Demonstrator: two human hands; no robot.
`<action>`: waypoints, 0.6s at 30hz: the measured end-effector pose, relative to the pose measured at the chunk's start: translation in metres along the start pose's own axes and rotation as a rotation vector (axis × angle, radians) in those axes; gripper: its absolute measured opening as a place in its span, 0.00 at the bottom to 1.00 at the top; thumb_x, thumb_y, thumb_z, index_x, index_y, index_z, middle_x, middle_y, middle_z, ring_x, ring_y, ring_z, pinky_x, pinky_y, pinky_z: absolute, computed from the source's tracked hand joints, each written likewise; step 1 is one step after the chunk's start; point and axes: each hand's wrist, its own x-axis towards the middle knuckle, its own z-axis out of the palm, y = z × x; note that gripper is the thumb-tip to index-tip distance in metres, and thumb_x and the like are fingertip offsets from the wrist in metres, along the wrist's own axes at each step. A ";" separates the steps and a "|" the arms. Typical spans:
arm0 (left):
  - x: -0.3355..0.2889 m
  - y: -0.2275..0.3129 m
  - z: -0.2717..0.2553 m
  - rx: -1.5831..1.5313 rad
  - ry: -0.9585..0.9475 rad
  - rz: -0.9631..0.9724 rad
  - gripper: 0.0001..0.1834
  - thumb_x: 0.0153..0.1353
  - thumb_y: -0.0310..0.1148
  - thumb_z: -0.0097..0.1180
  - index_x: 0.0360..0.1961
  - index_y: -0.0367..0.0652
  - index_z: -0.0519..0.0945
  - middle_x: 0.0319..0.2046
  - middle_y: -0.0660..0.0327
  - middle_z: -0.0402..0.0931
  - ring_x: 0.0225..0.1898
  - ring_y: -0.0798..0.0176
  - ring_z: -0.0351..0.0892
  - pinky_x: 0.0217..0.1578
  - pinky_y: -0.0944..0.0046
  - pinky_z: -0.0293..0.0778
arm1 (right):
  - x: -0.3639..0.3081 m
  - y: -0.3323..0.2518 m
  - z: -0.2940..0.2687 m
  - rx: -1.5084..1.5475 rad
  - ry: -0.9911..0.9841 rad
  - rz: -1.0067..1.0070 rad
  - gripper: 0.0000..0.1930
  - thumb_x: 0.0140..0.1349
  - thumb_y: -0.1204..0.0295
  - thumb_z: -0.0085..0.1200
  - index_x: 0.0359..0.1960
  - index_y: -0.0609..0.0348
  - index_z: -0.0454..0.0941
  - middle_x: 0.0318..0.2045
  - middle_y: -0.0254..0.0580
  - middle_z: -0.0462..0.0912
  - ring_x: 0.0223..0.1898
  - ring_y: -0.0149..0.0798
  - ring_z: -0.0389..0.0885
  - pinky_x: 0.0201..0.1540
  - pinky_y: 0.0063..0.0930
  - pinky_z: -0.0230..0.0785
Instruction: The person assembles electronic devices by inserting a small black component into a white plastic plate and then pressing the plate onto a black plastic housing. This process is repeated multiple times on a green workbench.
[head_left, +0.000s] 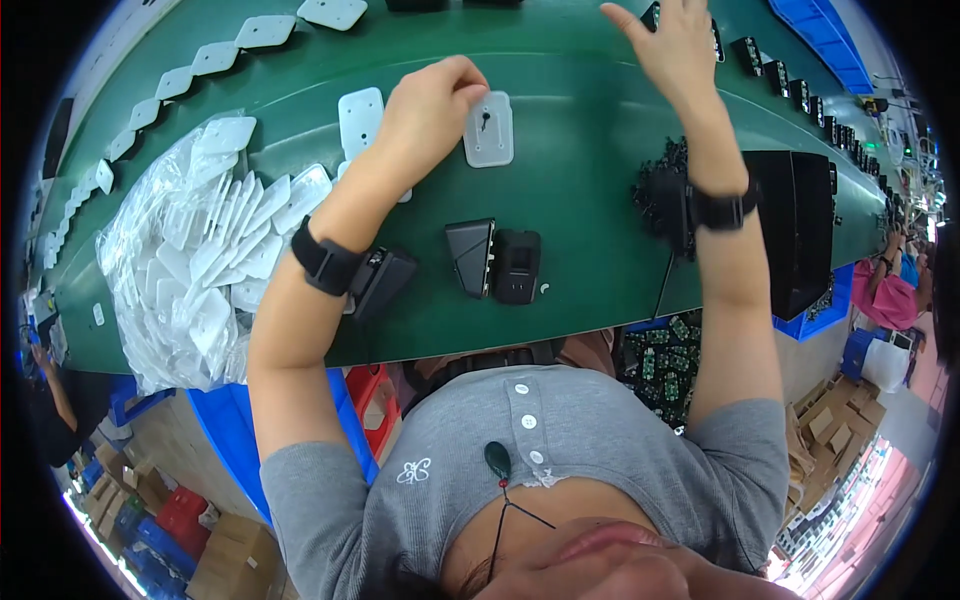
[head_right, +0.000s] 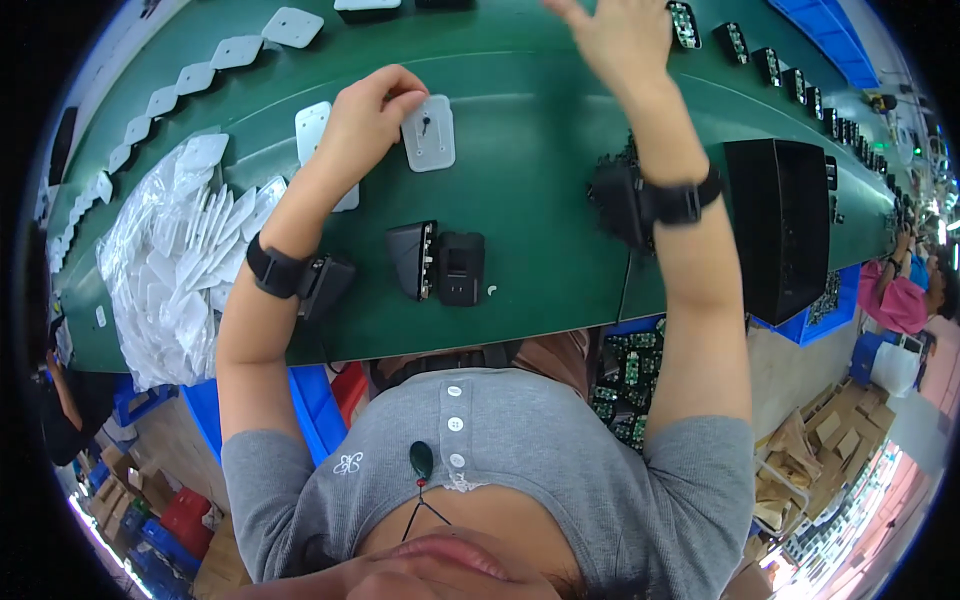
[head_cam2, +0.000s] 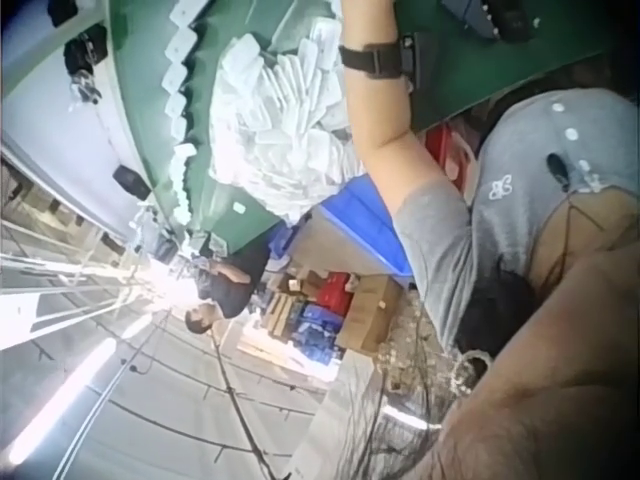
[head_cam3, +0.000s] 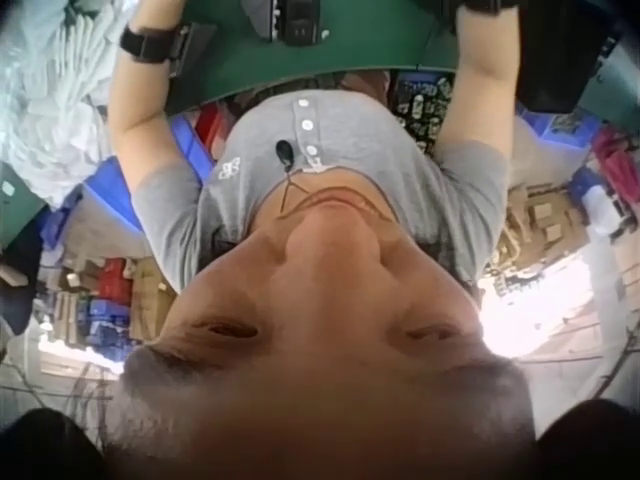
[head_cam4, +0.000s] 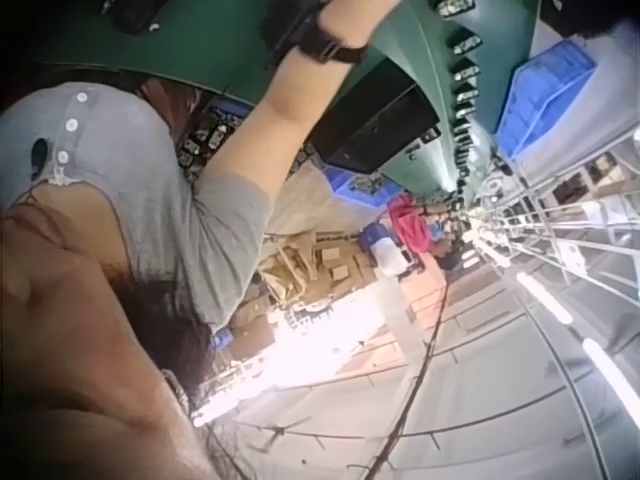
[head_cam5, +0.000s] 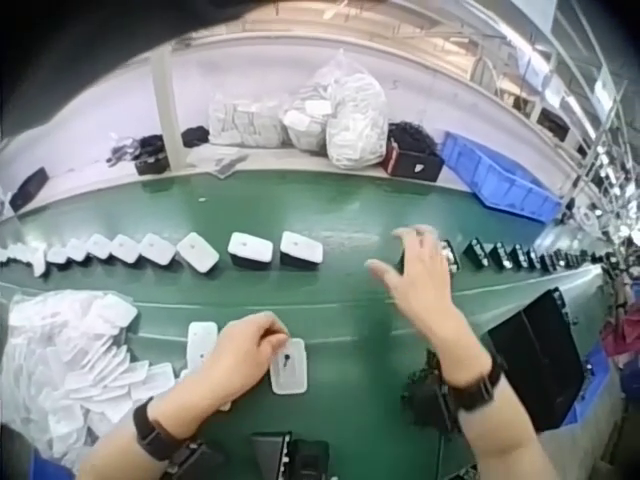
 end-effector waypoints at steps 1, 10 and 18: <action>0.005 0.000 0.000 0.189 0.012 0.144 0.08 0.63 0.31 0.54 0.38 0.39 0.79 0.29 0.52 0.81 0.33 0.49 0.81 0.36 0.55 0.75 | 0.010 0.017 0.014 -0.169 0.168 -0.045 0.25 0.54 0.61 0.65 0.49 0.65 0.75 0.42 0.55 0.81 0.42 0.48 0.80 0.49 0.41 0.71; -0.017 0.022 0.016 0.558 0.142 0.334 0.22 0.54 0.43 0.66 0.40 0.38 0.74 0.38 0.52 0.71 0.39 0.49 0.77 0.37 0.53 0.76 | 0.011 0.070 0.038 0.759 -0.289 0.404 0.23 0.57 0.66 0.63 0.52 0.64 0.73 0.41 0.48 0.81 0.42 0.39 0.80 0.46 0.32 0.73; -0.030 0.007 0.011 0.484 0.008 0.605 0.24 0.49 0.29 0.66 0.48 0.39 0.72 0.45 0.56 0.73 0.48 0.51 0.72 0.49 0.56 0.68 | -0.096 0.006 -0.045 0.847 -0.354 0.227 0.23 0.58 0.76 0.62 0.54 0.61 0.69 0.47 0.41 0.77 0.52 0.36 0.75 0.59 0.29 0.64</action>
